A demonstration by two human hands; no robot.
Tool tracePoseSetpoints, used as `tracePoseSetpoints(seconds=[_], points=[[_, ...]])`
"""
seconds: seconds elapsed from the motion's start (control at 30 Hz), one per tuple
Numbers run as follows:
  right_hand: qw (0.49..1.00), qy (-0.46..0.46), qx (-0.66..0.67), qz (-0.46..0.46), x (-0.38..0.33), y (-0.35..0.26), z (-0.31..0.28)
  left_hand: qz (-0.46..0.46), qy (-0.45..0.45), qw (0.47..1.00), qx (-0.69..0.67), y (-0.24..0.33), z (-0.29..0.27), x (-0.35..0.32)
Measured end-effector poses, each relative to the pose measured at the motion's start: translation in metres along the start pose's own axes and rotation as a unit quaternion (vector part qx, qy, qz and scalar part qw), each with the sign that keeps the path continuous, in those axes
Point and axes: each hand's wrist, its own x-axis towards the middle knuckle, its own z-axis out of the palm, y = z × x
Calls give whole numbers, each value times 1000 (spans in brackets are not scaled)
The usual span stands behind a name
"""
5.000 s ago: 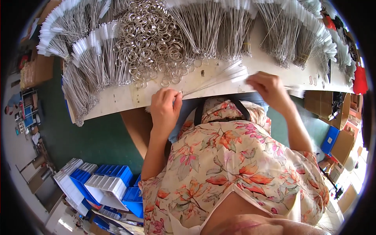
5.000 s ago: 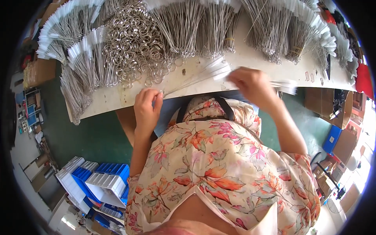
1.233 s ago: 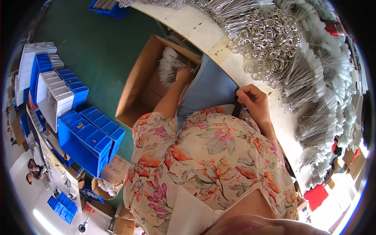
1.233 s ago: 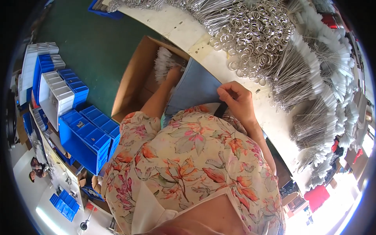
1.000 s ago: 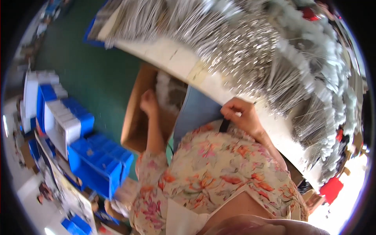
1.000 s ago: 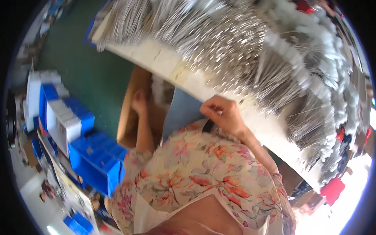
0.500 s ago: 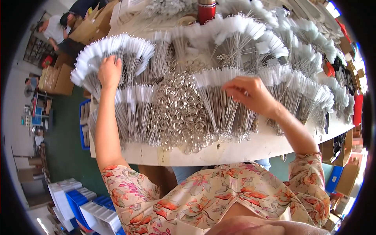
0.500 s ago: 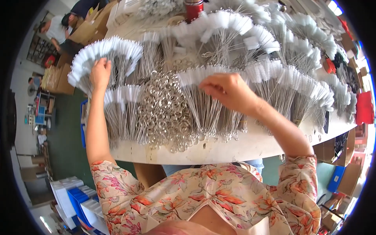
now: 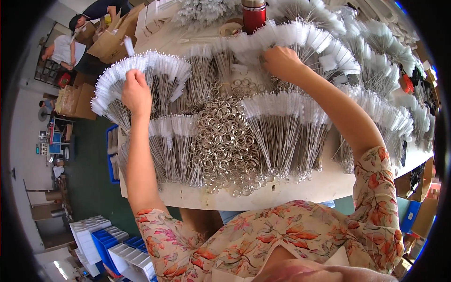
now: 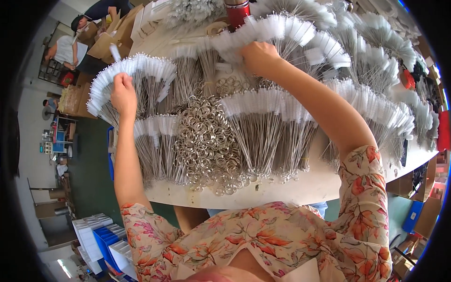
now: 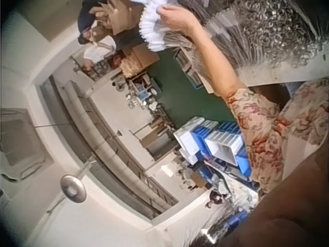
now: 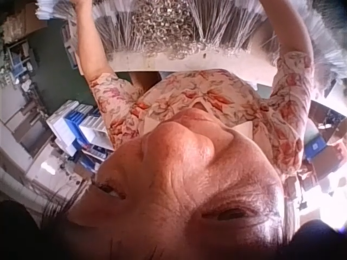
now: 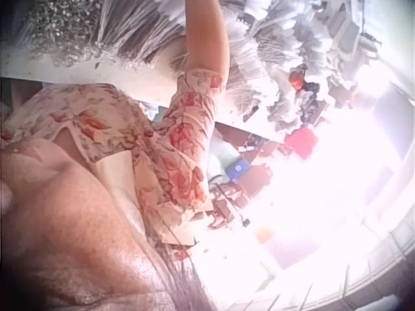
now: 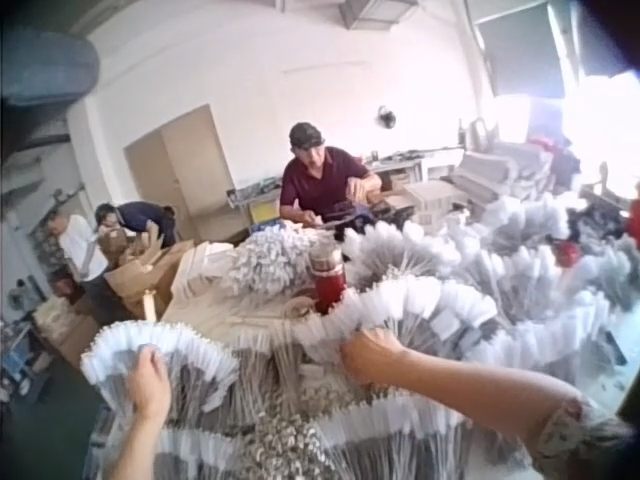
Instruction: Assembling small wire brushes by threading wire handles into metal rings.
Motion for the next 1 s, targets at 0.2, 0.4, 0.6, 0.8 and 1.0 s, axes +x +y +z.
tracePoseSetpoints(seconds=[0.2,0.4,0.6,0.8,1.0], points=[[994,86,66,24,-5,13,7,-98,-205,929,-291,70,57,8],[914,226,335,35,-8,6,-25,48,-269,944,-184,65,94,-8],[804,277,524,-33,-45,93,-112,-12,-238,958,-162,59,83,-10],[930,304,77,193,-107,269,-118,-162,-149,870,-442,79,32,12],[914,251,28,316,-103,344,-59,-320,-192,677,-634,88,-46,-26]])
